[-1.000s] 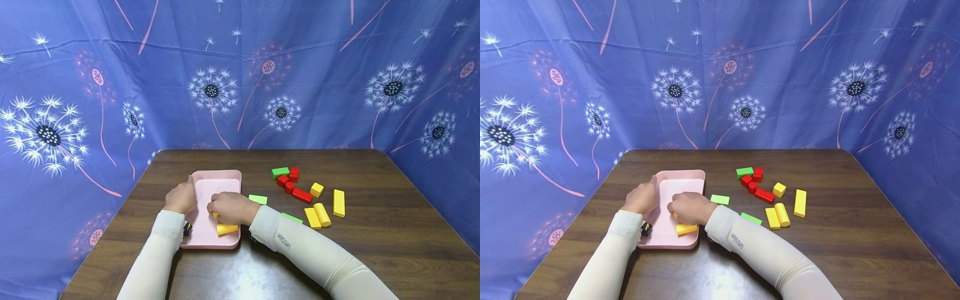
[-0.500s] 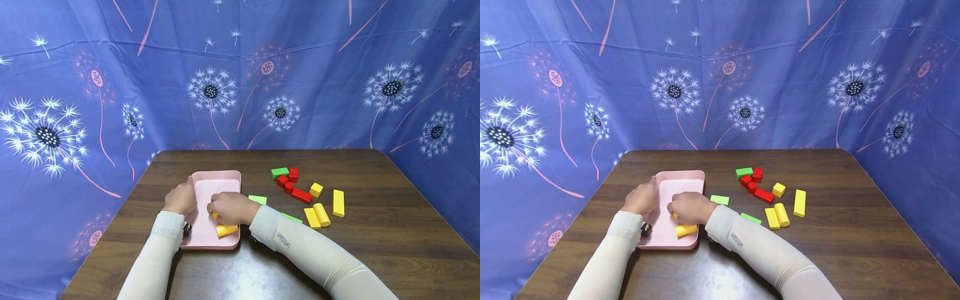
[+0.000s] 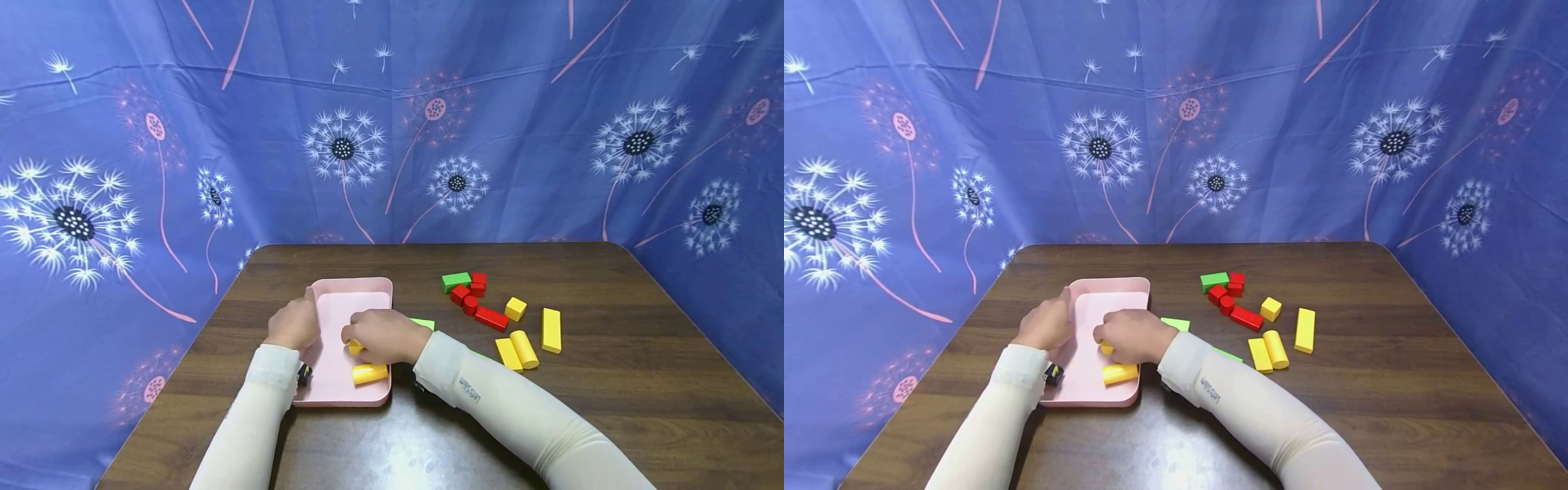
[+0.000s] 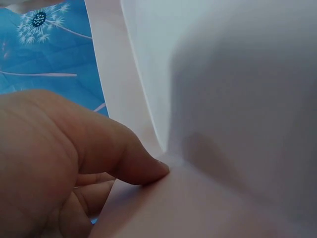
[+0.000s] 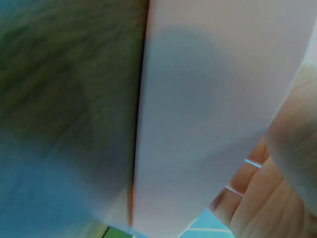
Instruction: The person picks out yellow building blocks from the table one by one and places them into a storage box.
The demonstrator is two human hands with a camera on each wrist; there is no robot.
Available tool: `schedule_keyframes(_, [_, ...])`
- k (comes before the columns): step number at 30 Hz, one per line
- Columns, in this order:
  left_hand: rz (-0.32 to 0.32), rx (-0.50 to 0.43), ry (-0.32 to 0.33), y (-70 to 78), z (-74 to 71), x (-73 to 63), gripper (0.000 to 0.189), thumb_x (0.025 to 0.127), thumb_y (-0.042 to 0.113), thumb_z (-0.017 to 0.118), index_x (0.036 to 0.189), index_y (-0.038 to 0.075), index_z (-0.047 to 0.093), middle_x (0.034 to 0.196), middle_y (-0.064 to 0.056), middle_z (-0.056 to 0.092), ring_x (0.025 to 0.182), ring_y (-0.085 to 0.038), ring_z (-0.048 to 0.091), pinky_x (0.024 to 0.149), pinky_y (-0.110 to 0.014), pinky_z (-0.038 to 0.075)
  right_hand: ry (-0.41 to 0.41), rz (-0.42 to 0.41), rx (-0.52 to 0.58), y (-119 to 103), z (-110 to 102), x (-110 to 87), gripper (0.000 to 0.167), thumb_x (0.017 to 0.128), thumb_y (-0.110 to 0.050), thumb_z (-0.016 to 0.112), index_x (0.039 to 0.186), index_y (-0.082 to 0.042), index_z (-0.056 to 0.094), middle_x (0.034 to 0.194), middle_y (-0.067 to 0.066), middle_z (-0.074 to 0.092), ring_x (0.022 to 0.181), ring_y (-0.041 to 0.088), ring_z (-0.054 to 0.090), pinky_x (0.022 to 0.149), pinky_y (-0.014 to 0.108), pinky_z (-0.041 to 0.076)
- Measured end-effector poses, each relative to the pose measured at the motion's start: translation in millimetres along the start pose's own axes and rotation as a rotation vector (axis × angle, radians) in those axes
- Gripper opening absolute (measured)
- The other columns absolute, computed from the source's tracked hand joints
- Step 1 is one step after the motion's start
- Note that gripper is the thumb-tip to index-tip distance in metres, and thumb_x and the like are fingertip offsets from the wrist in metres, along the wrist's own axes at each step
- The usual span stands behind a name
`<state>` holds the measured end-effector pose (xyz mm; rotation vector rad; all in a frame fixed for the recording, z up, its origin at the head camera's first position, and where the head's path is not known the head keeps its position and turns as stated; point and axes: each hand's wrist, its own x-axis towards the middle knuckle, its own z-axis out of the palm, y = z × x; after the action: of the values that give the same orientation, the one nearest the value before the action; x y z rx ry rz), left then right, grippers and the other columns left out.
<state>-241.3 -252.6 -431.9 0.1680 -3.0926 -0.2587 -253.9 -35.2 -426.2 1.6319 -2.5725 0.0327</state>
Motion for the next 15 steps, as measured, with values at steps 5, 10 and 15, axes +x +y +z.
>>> schedule_keyframes(5, [-0.003, 0.001, -0.005, 0.4, -0.2, -0.7, 0.071, 0.097, 0.013, 0.054, 0.161, -0.003, 0.027, 0.130, -0.027, 0.067, 0.101, -0.047, 0.071, 0.077, -0.062, 0.058, 0.006, 0.008, 0.000, 2.9, -1.6, -3.0, 0.024, 0.092, -0.026, 0.075, 0.116, -0.027, 0.074, 0.097, -0.007, 0.067, 0.082, 0.010, 0.061, 0.076, 0.029, 0.056])
schedule_keyframes(10, [0.008, -0.004, 0.005, -0.1, 0.4, -0.9, 0.069, 0.097, 0.013, 0.053, 0.160, -0.003, 0.029, 0.129, -0.027, 0.068, 0.101, -0.048, 0.071, 0.077, -0.063, 0.057, 0.011, 0.008, 0.011, 7.1, -2.5, -7.7, 0.029, 0.090, -0.026, 0.077, 0.118, -0.027, 0.074, 0.100, -0.007, 0.067, 0.083, 0.009, 0.062, 0.077, 0.028, 0.057])
schedule_keyframes(15, [0.017, -0.006, 0.013, -0.8, 0.9, 0.0, 0.068, 0.096, 0.013, 0.051, 0.159, -0.003, 0.031, 0.128, -0.026, 0.068, 0.102, -0.049, 0.071, 0.077, -0.064, 0.057, 0.030, -0.001, 0.021, 12.4, -4.0, -12.8, 0.030, 0.089, -0.025, 0.078, 0.118, -0.025, 0.074, 0.099, -0.007, 0.066, 0.083, 0.009, 0.062, 0.077, 0.028, 0.057])
